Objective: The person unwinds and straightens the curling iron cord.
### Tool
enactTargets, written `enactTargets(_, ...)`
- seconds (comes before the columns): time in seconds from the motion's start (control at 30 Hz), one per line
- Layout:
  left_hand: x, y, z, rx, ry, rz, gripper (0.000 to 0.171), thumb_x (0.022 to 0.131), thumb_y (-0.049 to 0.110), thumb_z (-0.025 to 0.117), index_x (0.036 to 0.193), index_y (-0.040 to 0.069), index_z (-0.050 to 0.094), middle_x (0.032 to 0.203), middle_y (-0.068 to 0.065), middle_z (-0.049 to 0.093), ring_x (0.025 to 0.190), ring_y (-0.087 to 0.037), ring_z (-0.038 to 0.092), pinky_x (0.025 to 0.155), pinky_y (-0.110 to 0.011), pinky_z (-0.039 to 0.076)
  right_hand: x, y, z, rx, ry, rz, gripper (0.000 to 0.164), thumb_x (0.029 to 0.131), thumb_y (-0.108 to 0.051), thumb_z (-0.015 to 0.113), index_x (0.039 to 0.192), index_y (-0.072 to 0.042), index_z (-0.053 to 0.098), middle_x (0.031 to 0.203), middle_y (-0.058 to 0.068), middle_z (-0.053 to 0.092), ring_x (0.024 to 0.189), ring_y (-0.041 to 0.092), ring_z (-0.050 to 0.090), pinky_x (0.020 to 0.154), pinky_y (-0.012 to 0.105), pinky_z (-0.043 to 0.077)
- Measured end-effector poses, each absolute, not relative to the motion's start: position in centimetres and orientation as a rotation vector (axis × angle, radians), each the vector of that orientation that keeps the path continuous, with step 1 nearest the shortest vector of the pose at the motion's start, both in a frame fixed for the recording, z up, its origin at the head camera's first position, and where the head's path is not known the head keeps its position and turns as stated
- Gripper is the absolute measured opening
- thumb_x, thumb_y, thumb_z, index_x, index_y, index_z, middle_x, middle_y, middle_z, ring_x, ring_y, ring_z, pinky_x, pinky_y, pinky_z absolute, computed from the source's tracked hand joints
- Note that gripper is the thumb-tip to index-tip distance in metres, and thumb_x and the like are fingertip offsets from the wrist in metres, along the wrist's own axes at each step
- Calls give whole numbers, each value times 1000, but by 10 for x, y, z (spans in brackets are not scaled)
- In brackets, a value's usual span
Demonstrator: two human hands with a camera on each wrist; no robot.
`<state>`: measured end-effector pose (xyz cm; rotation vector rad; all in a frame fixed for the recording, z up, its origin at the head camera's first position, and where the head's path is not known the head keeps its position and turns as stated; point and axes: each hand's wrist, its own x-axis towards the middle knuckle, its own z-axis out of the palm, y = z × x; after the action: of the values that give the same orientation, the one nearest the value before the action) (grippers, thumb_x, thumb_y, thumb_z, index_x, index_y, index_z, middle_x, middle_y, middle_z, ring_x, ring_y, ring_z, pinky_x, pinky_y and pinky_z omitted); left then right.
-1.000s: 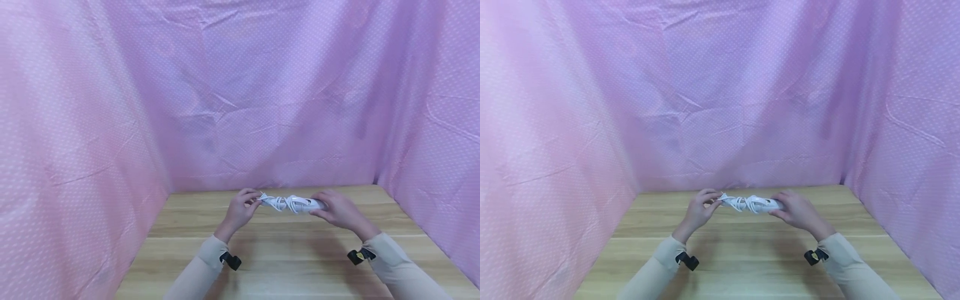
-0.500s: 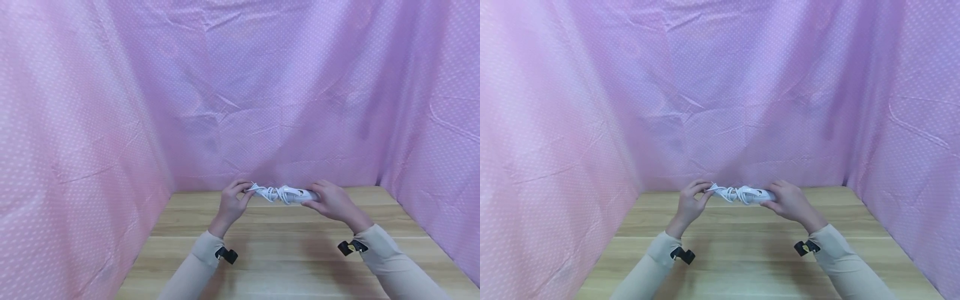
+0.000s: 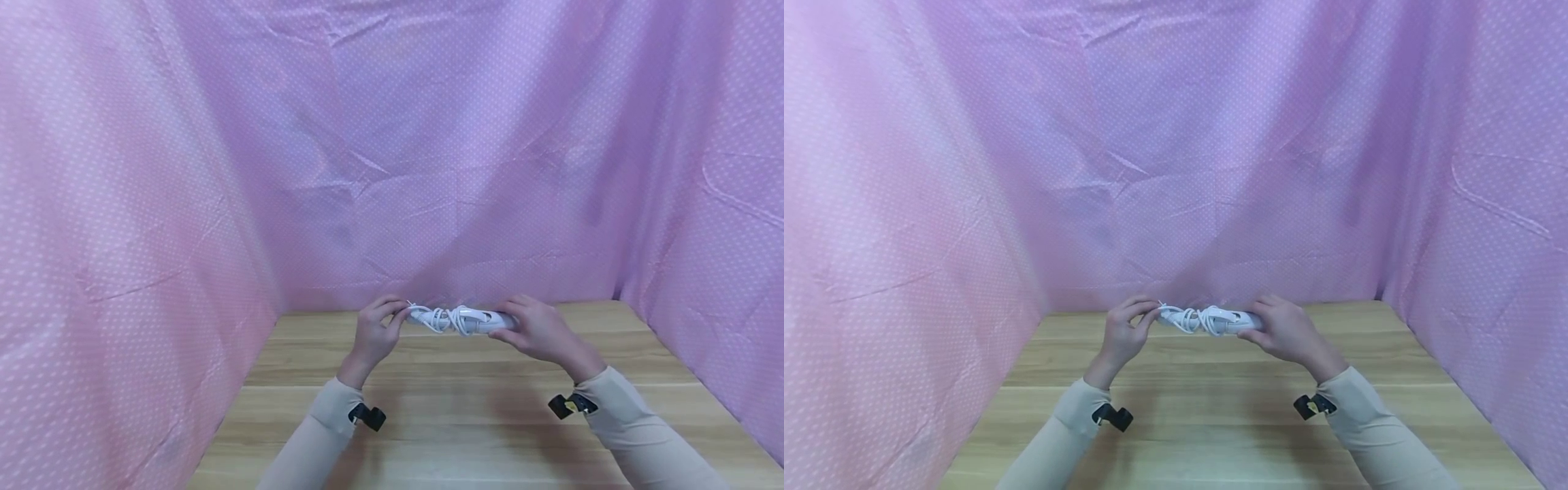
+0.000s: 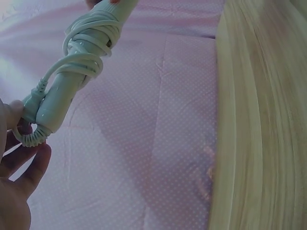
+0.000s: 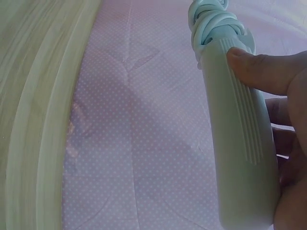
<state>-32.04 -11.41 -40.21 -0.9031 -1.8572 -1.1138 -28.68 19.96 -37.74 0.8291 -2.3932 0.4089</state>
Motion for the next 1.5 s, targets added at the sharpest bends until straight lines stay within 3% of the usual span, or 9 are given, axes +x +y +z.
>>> enactTargets(0.17,-316,-114,-403,-861,-1900,-1376,4,82,-8,71,86,-6,71,106,-20,68,96,-36,67,81,-32,59,-287,199,-381,846,-2391,445,39,74,-33,83,104,-11,71,94,0,67,80,13,60,64,34,51)
enactTargets(0.27,-314,-114,-402,-846,-1934,-1491,4,83,-11,68,87,-11,69,105,-25,68,94,-39,67,83,-31,58,-287,199,-383,844,-2395,461,39,74,-33,83,104,-11,71,94,-1,67,79,11,58,63,32,50)
enactTargets(0.47,-303,-117,-388,-762,-2034,-1595,11,85,-4,70,94,-10,70,99,-25,71,85,-19,70,73,-21,58,-288,201,-384,841,-2414,486,39,74,-33,84,104,-12,71,93,-2,67,78,11,58,63,31,49)
enactTargets(0.63,-297,-121,-383,-682,-2140,-1729,24,86,1,71,109,-8,68,102,-22,71,88,-8,68,80,-23,57,-288,202,-383,841,-2432,487,38,75,-33,83,104,-12,71,94,-1,67,79,11,58,63,30,49)
enactTargets(0.87,-296,-127,-385,-797,-2201,-1791,25,88,-4,66,112,-10,65,111,-27,67,102,-36,66,89,-32,56,-288,204,-384,849,-2451,482,37,76,-34,83,104,-13,71,94,-3,67,78,9,56,61,29,46)
enactTargets(1.1,-297,-127,-390,-775,-2245,-1691,16,90,-1,65,105,-9,68,101,-22,71,89,-14,68,80,-23,57,-287,205,-386,855,-2457,493,38,74,-34,84,103,-14,71,94,-4,66,77,8,56,62,29,46)
enactTargets(1.37,-292,-128,-385,-790,-2259,-1616,13,91,0,65,100,-7,71,95,-19,73,81,-9,67,74,-38,59,-286,205,-388,871,-2459,505,37,74,-33,84,103,-15,70,96,-3,67,81,10,58,65,31,49)
enactTargets(1.5,-291,-127,-385,-848,-2189,-1479,9,88,-3,67,95,-7,72,90,-18,74,78,-13,68,69,-34,60,-286,205,-390,885,-2457,516,35,75,-32,83,103,-14,70,97,-2,68,83,11,59,66,31,50)
